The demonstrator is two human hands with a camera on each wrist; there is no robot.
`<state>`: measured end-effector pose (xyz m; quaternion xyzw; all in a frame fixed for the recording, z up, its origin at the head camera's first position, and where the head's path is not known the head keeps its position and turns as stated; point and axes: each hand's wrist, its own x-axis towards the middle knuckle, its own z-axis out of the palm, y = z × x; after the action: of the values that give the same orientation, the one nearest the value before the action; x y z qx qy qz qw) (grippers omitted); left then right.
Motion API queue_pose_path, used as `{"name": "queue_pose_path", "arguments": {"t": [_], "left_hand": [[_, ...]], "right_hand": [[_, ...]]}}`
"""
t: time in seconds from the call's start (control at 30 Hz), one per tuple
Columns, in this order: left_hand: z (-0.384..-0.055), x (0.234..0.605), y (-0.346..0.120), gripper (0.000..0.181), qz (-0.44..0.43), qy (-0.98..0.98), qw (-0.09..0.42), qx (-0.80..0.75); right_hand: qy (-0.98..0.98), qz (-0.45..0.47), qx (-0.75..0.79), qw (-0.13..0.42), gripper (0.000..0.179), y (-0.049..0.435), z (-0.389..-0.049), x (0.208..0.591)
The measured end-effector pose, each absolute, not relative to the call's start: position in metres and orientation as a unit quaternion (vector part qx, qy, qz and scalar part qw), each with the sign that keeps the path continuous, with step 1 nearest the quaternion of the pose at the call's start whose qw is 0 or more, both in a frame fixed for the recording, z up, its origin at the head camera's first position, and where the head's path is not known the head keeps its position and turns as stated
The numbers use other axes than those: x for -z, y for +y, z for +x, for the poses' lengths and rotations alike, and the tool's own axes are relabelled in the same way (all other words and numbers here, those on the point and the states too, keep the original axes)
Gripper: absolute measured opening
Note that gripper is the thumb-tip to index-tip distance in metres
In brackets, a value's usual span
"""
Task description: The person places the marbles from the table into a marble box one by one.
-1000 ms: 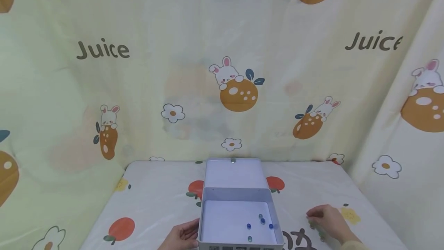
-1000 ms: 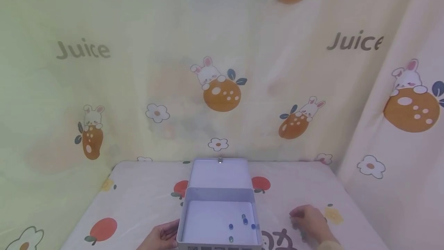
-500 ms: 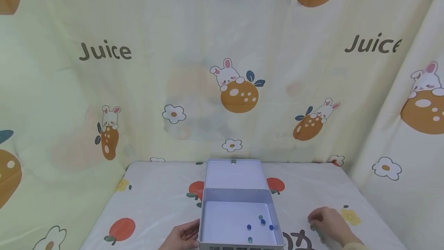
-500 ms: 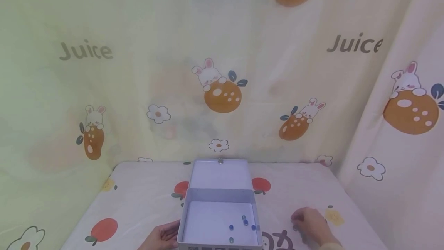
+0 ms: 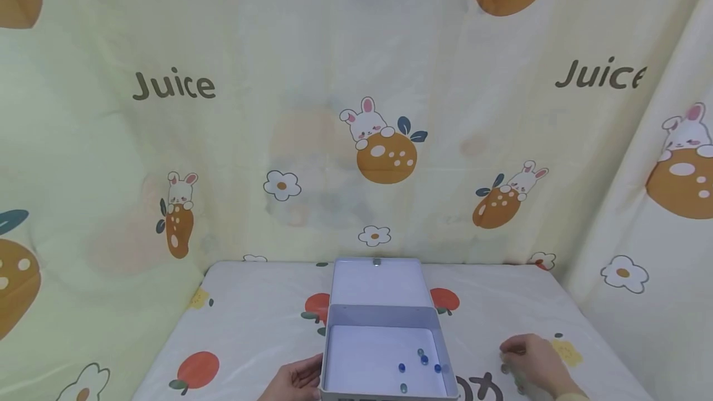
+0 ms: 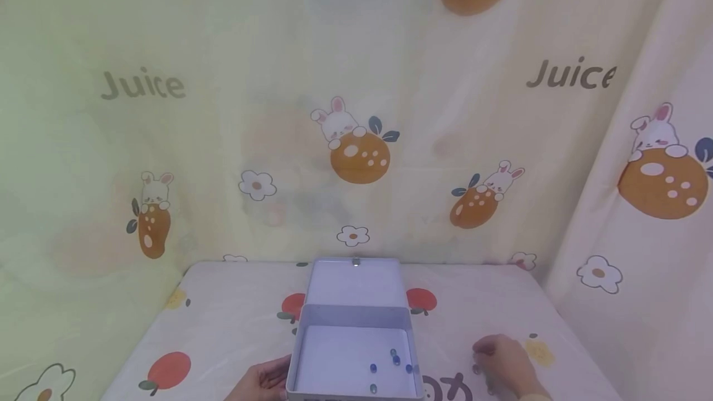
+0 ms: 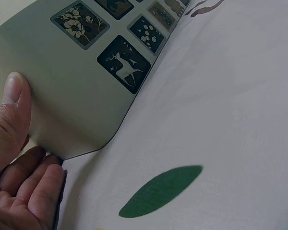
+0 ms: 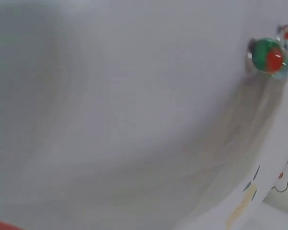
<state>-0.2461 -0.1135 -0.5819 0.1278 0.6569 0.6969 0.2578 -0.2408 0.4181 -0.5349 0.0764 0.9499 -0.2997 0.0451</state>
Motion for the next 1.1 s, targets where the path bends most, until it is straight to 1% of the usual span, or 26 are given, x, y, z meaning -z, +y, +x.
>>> {"name": "queue_pose_path", "arguments": {"t": [0.07,0.17,0.3,0.4,0.53,0.67,0.77,0.87,0.97,1.1], "left_hand": [[-0.246,0.583,-0.114,0.079,0.132,0.655,0.258,-0.698],[-0.248,0.586,-0.116,0.079,0.144,0.651,0.255,-0.7],[-0.249,0.586,-0.117,0.078,0.153,0.65,0.254,-0.7],[-0.248,0.585,-0.116,0.078,0.159,0.65,0.252,-0.699],[-0.247,0.583,-0.116,0.078,0.168,0.652,0.248,-0.697],[-0.249,0.584,-0.118,0.078,0.182,0.647,0.246,-0.699],[-0.251,0.587,-0.12,0.078,0.195,0.642,0.245,-0.7],[-0.252,0.588,-0.12,0.078,0.193,0.645,0.243,-0.698],[-0.251,0.588,-0.119,0.078,0.186,0.646,0.242,-0.699],[-0.249,0.589,-0.118,0.076,0.184,0.646,0.243,-0.7]], "right_hand": [[0.942,0.085,0.325,0.02,0.016,0.423,-0.241,0.534],[0.91,0.102,0.402,-0.011,0.025,0.426,-0.236,0.525],[0.837,0.112,0.535,-0.022,0.034,0.425,-0.225,0.511],[0.798,0.098,0.594,-0.031,0.034,0.42,-0.219,0.503],[0.782,0.068,0.618,-0.054,0.032,0.407,-0.216,0.494],[0.787,0.056,0.613,-0.045,0.037,0.382,-0.223,0.482],[0.812,0.048,0.581,-0.023,0.036,0.351,-0.235,0.47],[0.834,0.022,0.552,-0.013,0.029,0.314,-0.249,0.463],[0.853,-0.032,0.521,-0.001,0.021,0.284,-0.261,0.459],[0.866,-0.08,0.492,0.021,0.015,0.259,-0.269,0.46]]}}
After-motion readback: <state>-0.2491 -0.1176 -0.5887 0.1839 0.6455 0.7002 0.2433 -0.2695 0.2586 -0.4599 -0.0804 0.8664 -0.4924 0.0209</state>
